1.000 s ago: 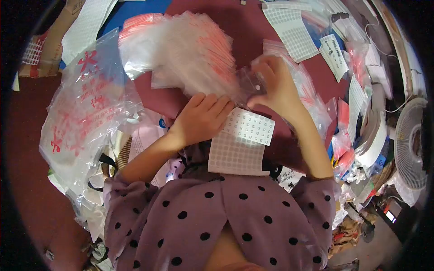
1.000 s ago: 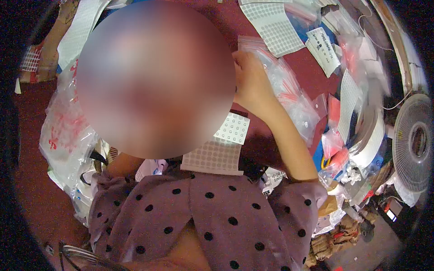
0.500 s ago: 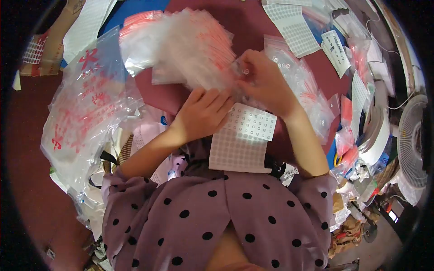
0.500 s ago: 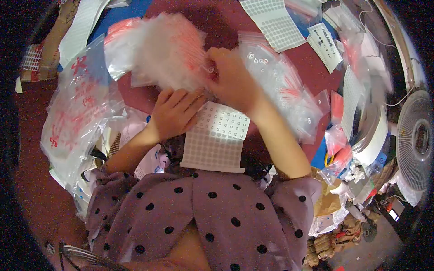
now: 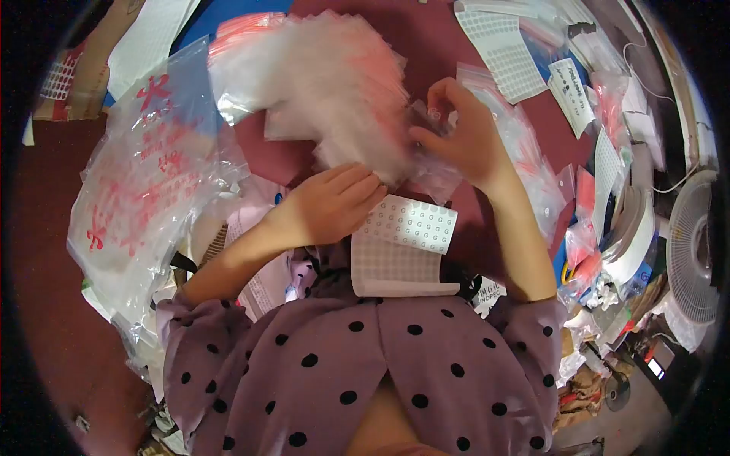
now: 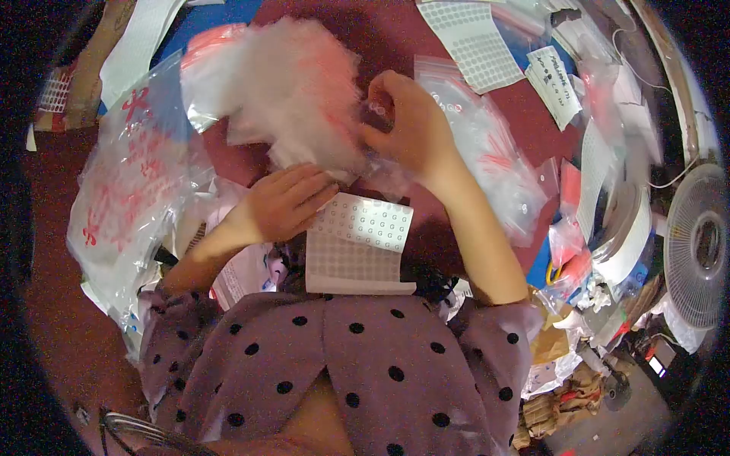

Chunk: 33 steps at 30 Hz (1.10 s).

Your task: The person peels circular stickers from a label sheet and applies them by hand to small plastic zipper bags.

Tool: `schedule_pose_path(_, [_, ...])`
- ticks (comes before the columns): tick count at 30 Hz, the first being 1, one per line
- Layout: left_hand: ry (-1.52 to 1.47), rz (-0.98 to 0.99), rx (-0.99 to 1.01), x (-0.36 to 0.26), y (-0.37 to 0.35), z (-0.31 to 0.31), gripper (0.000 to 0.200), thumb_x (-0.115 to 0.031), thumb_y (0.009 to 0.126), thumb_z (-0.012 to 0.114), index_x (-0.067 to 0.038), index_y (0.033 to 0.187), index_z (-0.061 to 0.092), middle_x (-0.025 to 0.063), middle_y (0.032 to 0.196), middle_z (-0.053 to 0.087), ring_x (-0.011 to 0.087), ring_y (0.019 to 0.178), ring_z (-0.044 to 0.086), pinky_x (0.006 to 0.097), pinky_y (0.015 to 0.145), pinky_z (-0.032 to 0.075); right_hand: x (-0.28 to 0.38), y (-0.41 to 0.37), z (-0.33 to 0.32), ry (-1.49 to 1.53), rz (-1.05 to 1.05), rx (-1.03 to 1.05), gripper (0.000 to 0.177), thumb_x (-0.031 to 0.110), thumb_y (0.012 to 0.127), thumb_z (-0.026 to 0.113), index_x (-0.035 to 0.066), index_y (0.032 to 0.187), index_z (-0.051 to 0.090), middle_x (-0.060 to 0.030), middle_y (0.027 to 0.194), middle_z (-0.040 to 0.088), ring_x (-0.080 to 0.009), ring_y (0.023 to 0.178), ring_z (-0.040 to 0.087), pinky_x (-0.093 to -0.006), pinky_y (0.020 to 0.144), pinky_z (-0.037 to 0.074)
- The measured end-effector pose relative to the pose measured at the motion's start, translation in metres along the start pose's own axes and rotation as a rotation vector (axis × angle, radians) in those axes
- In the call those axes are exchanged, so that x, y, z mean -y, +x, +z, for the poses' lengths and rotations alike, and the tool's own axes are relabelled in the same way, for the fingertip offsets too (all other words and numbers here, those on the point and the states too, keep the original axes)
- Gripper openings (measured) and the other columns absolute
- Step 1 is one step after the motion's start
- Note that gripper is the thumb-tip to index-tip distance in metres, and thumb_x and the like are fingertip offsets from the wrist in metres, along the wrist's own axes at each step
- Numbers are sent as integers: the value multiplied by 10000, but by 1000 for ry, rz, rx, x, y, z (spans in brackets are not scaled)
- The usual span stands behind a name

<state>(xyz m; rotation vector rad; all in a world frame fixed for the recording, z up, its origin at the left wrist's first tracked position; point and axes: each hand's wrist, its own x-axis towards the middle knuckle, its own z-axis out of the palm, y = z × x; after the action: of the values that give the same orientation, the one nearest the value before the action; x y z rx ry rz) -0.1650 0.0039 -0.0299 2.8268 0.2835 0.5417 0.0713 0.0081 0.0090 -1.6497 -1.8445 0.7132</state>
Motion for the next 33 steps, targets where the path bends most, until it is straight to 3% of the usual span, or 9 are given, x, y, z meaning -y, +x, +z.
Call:
schedule_pose_path(4, [87,-7,-34,-5,-6,10,391,-204,713,584,-32,1062,607,93,1125,550,245,1103,487,419,975,371,7,-5,7,-60,151,21,493,147,529,800,32,885,478,-99,813,531,-263,750,526,-319,680,438])
schedule_pose_path(6, [92,-39,-53,-9,-7,16,394,-212,722,584,-40,1077,605,87,1172,544,240,1120,479,429,974,365,-2,-7,2,-329,102,63,504,131,535,791,30,932,497,-106,850,557,-276,805,554,-339,697,448])
schedule_pose_path(8, [106,-154,-39,-14,-2,20,450,-228,758,602,-108,1190,563,32,1288,502,227,1185,461,437,1013,319,-15,-11,-10,-347,16,57,510,127,538,789,28,950,503,-112,868,566,-287,817,561,-347,702,454])
schedule_pose_path(10, [138,-161,-79,-16,6,20,424,-247,757,589,-107,1157,579,30,1243,524,214,1146,471,405,957,348,-9,-10,-15,-361,-73,54,518,123,541,787,27,967,510,-117,887,575,-299,830,568,-355,706,461])
schedule_pose_path(13, [181,-167,-114,-18,9,22,403,-268,755,574,-111,1126,592,24,1198,546,196,1106,480,362,880,378,16,-15,-18,-255,-12,88,468,116,563,772,24,947,522,-129,871,585,-307,788,578,-348,695,471])
schedule_pose_path(16, [194,-155,-111,-18,8,23,403,-265,753,573,-112,1125,590,21,1199,547,192,1102,483,360,868,383,28,-13,3,136,147,155,407,117,584,753,30,917,536,-126,800,597,-305,747,590,-340,683,477])
schedule_pose_path(21, [117,-136,-53,-14,-4,19,454,-269,738,612,-148,1174,571,17,1244,532,222,1207,444,413,961,351,27,-7,24,-450,106,94,355,203,588,764,84,812,517,-42,693,598,-244,731,602,-359,616,441])
schedule_pose_path(27, [104,-41,-70,1,-26,8,379,-225,736,595,-118,1100,594,56,1244,525,229,1213,445,433,933,381,17,5,12,-582,-74,-65,390,223,569,773,123,833,504,-2,767,600,-216,767,568,-373,683,371])
schedule_pose_path(33, [19,-299,3,-22,30,17,403,-221,756,604,-180,1155,566,27,1295,497,216,1240,422,516,1020,236,-2,26,-8,-723,-189,-67,303,145,626,728,115,839,515,-11,822,613,-225,790,576,-357,693,382])
